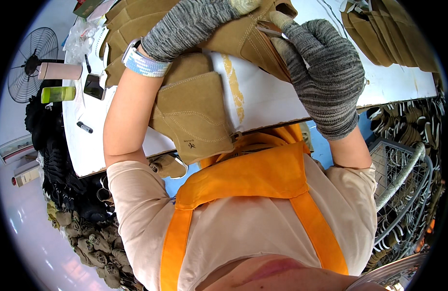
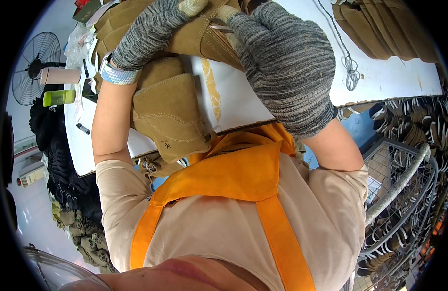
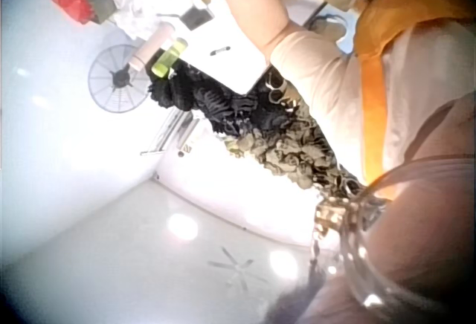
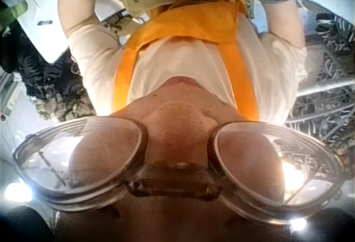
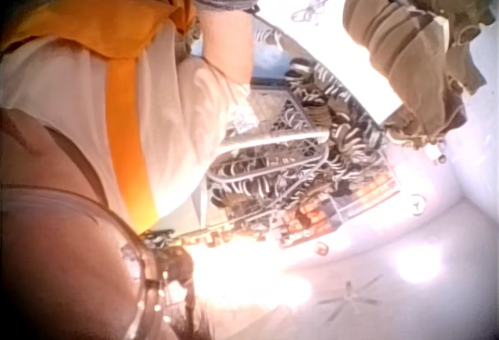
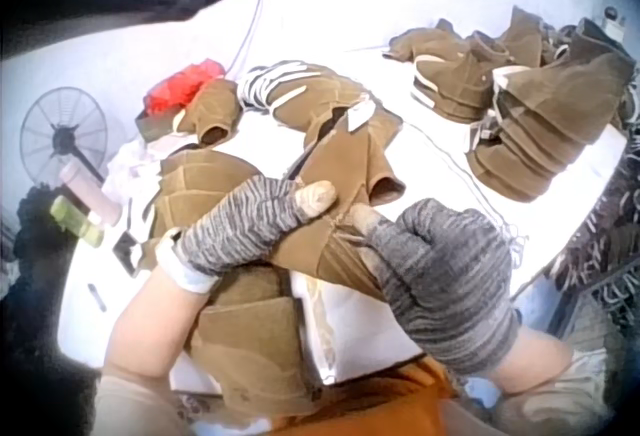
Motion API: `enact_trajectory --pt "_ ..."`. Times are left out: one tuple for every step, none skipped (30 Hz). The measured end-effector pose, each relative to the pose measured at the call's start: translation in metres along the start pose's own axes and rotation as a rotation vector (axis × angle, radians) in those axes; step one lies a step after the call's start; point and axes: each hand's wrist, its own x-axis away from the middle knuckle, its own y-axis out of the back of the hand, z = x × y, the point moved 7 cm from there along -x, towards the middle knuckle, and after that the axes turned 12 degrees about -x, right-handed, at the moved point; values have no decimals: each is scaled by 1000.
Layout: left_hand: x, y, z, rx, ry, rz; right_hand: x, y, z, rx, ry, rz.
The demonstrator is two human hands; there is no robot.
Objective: The person picks up boot uppers from a stack and places them onto a separate pile, using small shears to trim excess thread from the zipper and seams of a boot.
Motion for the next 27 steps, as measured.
enact_trajectory --pt "0 1 0 -43 9 11 1 -1 -1 1 -25 16" --pt "1 2 0 -87 19 22 2 -2 -1 3 -51 31" --pt "1 2 2 -45 34 16 1 -2 0 -1 -53 44" --pt "0 1 3 -4 48 17 0 0 0 -2 -60 58" --pt "0 -1 4 37 61 18 -1 0 1 -2 -67 71" --pt "3 -1 1 18 61 16 -1 0 1 10 -61 80" --pt "7 -1 -7 -1 59 11 -2 0 1 21 -52 89" --pt "9 -1 -11 -20 58 5 -2 0 1 33 -42 99" --pt "8 -1 -10 -17 52 -4 -2 0 0 20 -40 89" --pt "7 -1 -8 -14 47 -14 -2 0 -1 7 -36 80" --pt "7 -1 -9 -11 41 -24 -1 -1 -1 -6 -32 70" --pt "8 -2 -10 85 81 -54 0 0 -2 -40 -37 42" --pt "9 -7 -18 177 118 -80 2 1 -5 -71 -45 9" --pt "9 -5 -20 191 99 -107 4 1 -7 -102 -54 -24" --pt "9 -4 -22 209 83 -134 6 1 -11 -243 -115 -75" --pt "9 2 -17 139 8 -164 8 0 -14 -388 -174 -136" --pt "8 7 -16 68 -71 -185 10 -1 -17 -527 -236 -201" --pt "10 10 -16 44 -90 -232 18 -6 -28 -671 -402 -200" --pt "13 11 -17 22 -110 -282 28 -9 -37 -817 -564 -196" --pt "14 13 -16 1 -130 -332 36 -13 -41 -964 -724 -190" --pt "7 19 -6 -4 -90 -357 34 -9 -35 -998 -697 -222" --pt "7 15 -12 33 -96 -337 37 -18 -33 -1148 -751 -163" --pt "10 9 -22 70 -101 -317 40 -27 -30 -1299 -802 -102" --pt "10 6 -28 108 -106 -297 42 -35 -25 -1450 -847 -38" --pt "3 28 8 -303 -167 -395 35 -35 -17 -1579 -894 -81" --pt "1 19 -2 -469 -394 -359 33 -35 -19 -1468 -750 -120" --pt "8 9 -12 -642 -609 -335 32 -40 -22 -1371 -600 -139"
